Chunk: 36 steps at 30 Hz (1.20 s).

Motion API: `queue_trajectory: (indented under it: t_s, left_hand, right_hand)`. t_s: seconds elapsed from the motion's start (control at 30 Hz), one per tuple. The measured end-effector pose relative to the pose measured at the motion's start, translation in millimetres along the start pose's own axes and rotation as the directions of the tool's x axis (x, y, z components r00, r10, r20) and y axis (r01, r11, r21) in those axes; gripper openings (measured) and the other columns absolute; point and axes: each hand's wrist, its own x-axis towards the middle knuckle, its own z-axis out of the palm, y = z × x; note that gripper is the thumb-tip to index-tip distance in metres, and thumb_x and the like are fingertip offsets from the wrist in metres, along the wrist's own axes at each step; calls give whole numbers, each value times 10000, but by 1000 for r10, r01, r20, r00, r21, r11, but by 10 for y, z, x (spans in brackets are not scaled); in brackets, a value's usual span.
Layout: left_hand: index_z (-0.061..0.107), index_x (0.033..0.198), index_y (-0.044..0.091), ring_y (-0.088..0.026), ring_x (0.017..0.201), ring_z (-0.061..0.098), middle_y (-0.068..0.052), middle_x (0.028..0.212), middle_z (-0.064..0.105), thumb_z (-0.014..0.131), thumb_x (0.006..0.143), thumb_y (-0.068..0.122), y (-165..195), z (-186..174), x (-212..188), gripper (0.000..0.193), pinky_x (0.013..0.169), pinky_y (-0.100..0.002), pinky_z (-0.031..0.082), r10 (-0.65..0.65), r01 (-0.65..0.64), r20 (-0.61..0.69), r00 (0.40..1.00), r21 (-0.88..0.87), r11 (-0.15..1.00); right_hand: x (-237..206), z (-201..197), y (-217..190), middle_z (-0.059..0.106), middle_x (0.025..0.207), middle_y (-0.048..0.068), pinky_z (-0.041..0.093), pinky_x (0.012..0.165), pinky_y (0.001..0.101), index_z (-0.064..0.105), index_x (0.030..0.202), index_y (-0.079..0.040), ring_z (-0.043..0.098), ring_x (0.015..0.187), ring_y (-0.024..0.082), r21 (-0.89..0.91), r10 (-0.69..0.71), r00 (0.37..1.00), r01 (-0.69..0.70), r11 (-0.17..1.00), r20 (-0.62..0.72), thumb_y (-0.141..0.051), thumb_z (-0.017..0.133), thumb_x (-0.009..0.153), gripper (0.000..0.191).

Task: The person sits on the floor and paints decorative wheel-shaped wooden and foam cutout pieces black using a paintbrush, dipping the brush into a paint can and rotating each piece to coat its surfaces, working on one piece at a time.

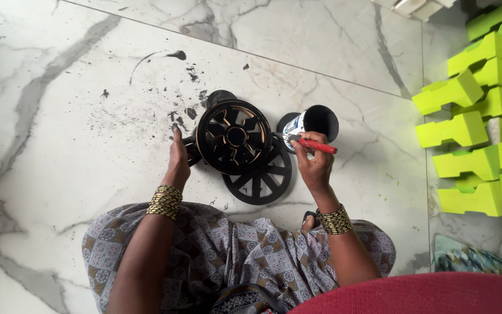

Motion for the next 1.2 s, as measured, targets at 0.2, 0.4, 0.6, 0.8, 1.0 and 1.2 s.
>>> queue_trajectory:
  t_s: [0.2, 0.4, 0.6, 0.8, 1.0, 1.2]
  left_hand:
    - [639, 1218, -16, -239, 919, 663, -150, 1027, 726, 278, 1011, 639, -5, -68, -25, 777, 865, -393, 535, -51, 50, 16, 999, 44, 998]
    - [662, 1178, -31, -222, 914, 666, -149, 1006, 730, 271, 1034, 595, -48, -141, -6, 752, 869, -378, 548, -25, 22, 33, 999, 68, 997]
    - [622, 1222, -6, -225, 923, 626, -130, 1029, 694, 323, 1044, 606, -46, -120, 6, 704, 870, -392, 525, 9, -9, 49, 999, 0, 1000]
    - [647, 1203, -36, -221, 886, 653, -149, 1003, 717, 317, 1008, 626, -51, -66, 22, 765, 844, -380, 550, -40, 40, 41, 998, 8, 999]
    - [603, 1227, -18, -226, 848, 578, -142, 982, 671, 376, 1020, 637, -41, -17, 0, 723, 807, -388, 488, 13, -13, 24, 1000, -16, 1000]
    - [611, 1195, -18, -199, 860, 590, -101, 947, 665, 393, 991, 637, -13, -4, -71, 720, 805, -331, 480, -12, 13, 23, 1000, -19, 1000]
  right_hand:
    - [-75, 177, 81, 681, 1053, 103, 632, 676, 253, 585, 1118, 5, 741, 840, 147, -79, 17, 994, -26, 997, -104, -21, 822, 914, 314]
    - [-46, 302, 74, 685, 1093, 143, 628, 635, 237, 586, 1147, -10, 750, 856, 180, -125, -17, 999, 11, 992, -50, -43, 793, 931, 301]
    - [-126, 254, -84, 695, 949, 113, 588, 586, 268, 555, 1131, -28, 732, 775, 175, -106, 107, 994, -104, 989, 24, -92, 798, 942, 315]
    - [-61, 285, -127, 677, 807, 64, 558, 613, 325, 532, 1165, -3, 693, 664, 182, -229, 171, 985, -162, 960, 22, -133, 824, 903, 414]
    - [464, 540, 145, 640, 842, 63, 538, 594, 347, 546, 1121, -20, 661, 673, 214, -345, -30, 1000, 25, 938, -7, -114, 821, 913, 357]
    - [627, 741, 280, 634, 902, 76, 546, 578, 286, 547, 1112, -21, 648, 662, 150, -175, 3, 1000, -4, 985, -4, -116, 799, 965, 307]
